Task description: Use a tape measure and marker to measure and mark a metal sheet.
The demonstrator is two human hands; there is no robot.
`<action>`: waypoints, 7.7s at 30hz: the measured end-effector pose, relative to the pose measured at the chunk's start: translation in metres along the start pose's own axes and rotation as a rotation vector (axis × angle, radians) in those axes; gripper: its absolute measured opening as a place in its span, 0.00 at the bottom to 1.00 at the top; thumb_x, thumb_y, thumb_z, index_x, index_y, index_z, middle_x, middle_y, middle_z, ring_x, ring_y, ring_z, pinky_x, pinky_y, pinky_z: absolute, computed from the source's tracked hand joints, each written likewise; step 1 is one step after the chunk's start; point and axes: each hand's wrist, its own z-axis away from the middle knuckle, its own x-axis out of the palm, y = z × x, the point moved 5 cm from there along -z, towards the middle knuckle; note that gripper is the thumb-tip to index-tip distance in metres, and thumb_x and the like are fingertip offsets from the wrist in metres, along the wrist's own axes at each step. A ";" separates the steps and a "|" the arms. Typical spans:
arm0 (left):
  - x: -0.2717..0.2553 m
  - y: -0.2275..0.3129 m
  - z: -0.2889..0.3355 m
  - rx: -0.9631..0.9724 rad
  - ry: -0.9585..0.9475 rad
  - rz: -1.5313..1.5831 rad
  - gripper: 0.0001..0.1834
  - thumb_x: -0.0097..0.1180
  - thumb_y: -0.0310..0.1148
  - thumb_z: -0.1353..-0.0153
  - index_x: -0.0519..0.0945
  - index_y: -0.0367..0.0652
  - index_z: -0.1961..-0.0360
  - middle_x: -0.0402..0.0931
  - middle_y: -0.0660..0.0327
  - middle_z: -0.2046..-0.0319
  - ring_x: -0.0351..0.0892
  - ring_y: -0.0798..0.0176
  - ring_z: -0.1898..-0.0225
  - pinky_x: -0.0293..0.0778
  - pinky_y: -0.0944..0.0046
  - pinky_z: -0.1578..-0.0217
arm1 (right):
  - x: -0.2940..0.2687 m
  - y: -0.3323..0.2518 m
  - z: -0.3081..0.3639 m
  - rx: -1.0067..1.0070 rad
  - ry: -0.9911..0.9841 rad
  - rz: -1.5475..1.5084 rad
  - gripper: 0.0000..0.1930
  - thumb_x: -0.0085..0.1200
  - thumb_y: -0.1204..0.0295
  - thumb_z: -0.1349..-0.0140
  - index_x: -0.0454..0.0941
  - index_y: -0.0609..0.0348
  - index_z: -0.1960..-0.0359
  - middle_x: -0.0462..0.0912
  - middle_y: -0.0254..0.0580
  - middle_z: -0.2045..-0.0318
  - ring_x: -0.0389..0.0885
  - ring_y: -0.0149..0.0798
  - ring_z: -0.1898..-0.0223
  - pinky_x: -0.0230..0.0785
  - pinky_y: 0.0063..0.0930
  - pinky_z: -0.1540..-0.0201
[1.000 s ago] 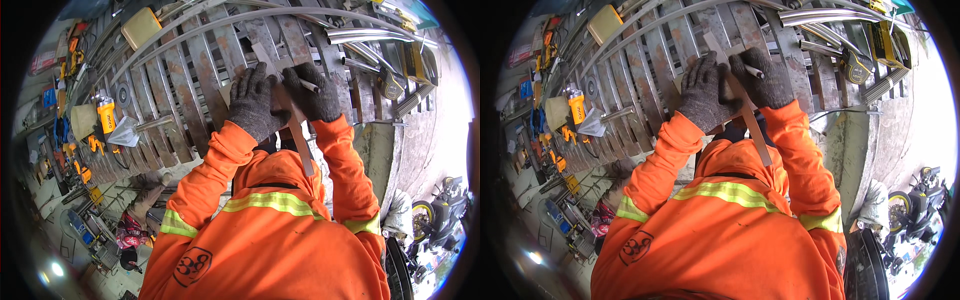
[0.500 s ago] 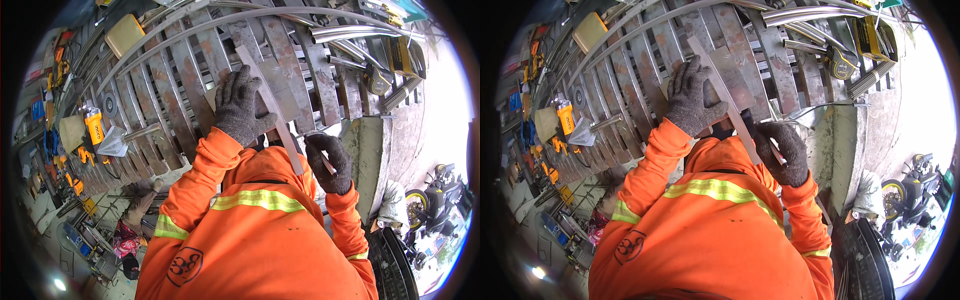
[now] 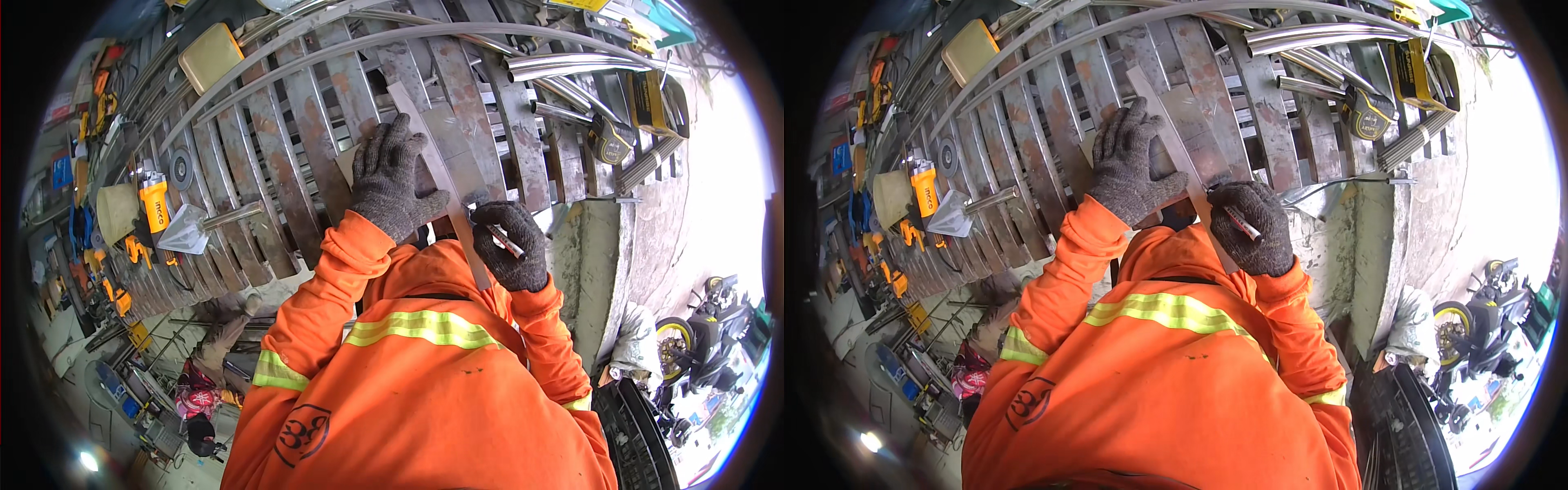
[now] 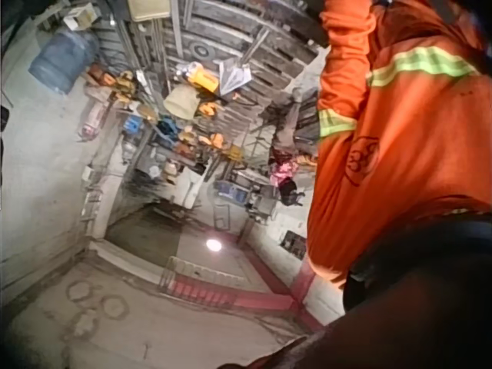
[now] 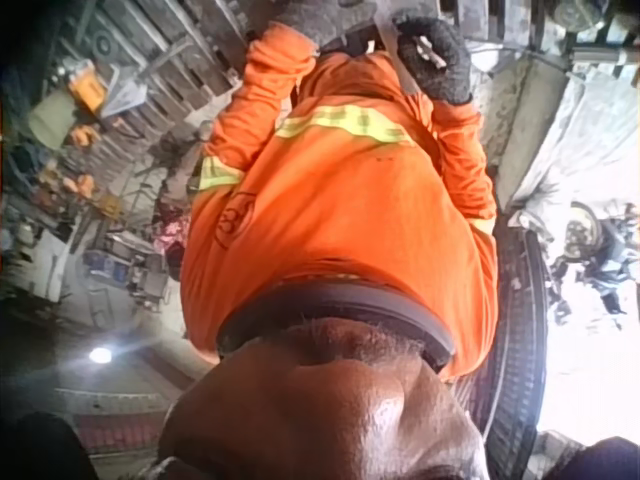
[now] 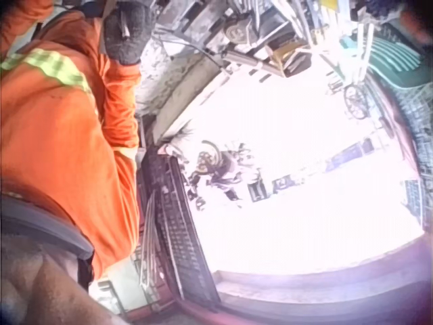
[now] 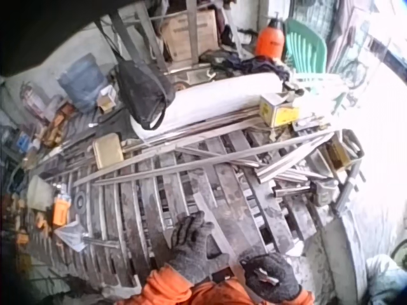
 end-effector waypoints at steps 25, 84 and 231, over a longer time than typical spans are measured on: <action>0.005 -0.002 0.001 -0.076 -0.030 -0.023 0.52 0.78 0.57 0.50 0.71 0.46 0.27 0.56 0.47 0.18 0.52 0.36 0.16 0.45 0.36 0.18 | 0.032 0.011 -0.123 -0.042 0.065 -0.002 0.12 0.69 0.69 0.30 0.88 0.56 0.48 0.91 0.50 0.56 0.93 0.48 0.53 0.82 0.38 0.49; -0.095 -0.139 0.162 -1.022 0.977 1.407 0.15 0.66 0.50 0.29 0.82 0.52 0.66 0.78 0.69 0.77 0.71 0.71 0.83 0.71 0.66 0.79 | -0.028 0.123 0.019 0.007 0.547 0.244 0.11 0.56 0.70 0.22 0.83 0.62 0.46 0.90 0.52 0.48 0.89 0.45 0.45 0.81 0.39 0.44; 0.010 -0.070 0.084 -0.825 0.402 1.486 0.15 0.61 0.32 0.27 0.83 0.41 0.43 0.86 0.58 0.48 0.85 0.61 0.47 0.80 0.56 0.41 | -0.081 0.056 -0.004 -0.119 0.136 0.453 0.19 0.69 0.76 0.42 0.83 0.51 0.48 0.87 0.50 0.58 0.85 0.60 0.56 0.75 0.53 0.53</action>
